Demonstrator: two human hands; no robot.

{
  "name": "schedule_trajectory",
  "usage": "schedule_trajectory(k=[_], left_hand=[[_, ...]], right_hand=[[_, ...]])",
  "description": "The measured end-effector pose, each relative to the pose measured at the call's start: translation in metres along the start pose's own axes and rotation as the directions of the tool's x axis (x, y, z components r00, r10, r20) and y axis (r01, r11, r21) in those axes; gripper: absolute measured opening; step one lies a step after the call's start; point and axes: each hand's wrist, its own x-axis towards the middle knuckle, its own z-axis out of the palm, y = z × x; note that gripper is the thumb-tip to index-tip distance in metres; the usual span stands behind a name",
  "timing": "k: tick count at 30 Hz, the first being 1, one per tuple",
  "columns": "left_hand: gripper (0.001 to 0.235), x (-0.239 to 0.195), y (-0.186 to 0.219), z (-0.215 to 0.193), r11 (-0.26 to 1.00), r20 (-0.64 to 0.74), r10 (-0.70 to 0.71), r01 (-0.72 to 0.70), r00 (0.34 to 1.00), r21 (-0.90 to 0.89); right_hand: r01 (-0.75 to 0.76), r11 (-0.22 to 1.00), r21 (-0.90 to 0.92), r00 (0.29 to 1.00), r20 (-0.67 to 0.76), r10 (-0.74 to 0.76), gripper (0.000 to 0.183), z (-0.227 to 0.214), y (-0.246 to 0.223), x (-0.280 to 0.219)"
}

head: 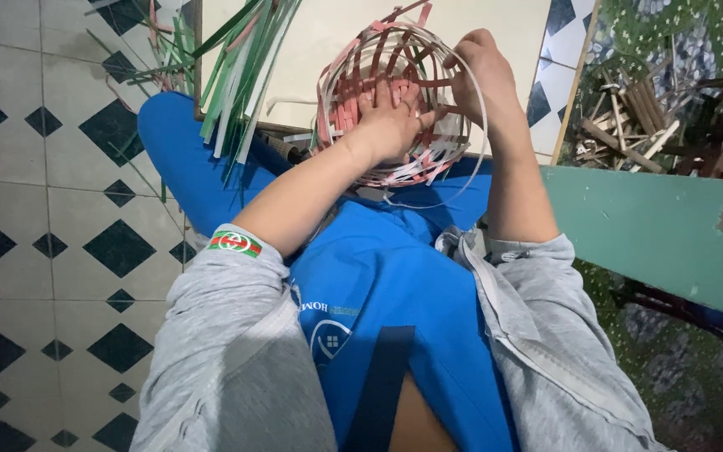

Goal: Weaving a basket by interlacing thin plastic strips through a circular frame.

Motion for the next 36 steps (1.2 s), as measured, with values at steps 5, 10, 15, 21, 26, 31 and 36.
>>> schedule_trajectory(k=[5,10,15,21,26,31,36], left_hand=[[0.093,-0.001,0.001,0.0,0.996,-0.017,0.015,-0.013,1.0,0.089],[0.091,-0.001,0.002,0.0,0.998,-0.01,-0.003,0.003,1.0,0.06],[0.088,-0.018,0.004,-0.011,1.0,0.016,0.006,-0.005,1.0,-0.028],[0.092,-0.024,0.004,-0.011,0.999,-0.032,0.029,-0.029,0.999,-0.014],[0.094,-0.009,-0.001,0.0,0.999,-0.071,0.035,-0.036,0.997,-0.013],[0.087,-0.009,0.001,-0.002,0.995,-0.098,0.046,-0.054,0.994,-0.08],[0.096,-0.022,0.013,-0.016,0.997,-0.043,0.003,-0.006,0.999,-0.082]], right_hand=[[-0.117,0.993,0.013,0.989,0.097,0.116,0.031,-0.011,-0.026,-0.004],[-0.143,0.986,0.088,0.968,0.222,0.12,0.03,-0.023,-0.038,-0.008],[-0.01,0.948,0.318,0.989,0.145,-0.039,0.018,-0.015,-0.007,-0.01],[0.112,0.904,0.412,0.994,-0.033,-0.108,0.018,0.006,0.022,-0.002],[0.147,0.947,0.286,0.988,-0.094,-0.125,0.014,0.015,0.028,0.004],[-0.102,0.99,0.095,0.986,-0.123,0.113,0.032,0.005,0.002,-0.001],[0.073,0.986,-0.153,0.958,-0.266,-0.112,0.014,0.016,0.0,-0.006]])
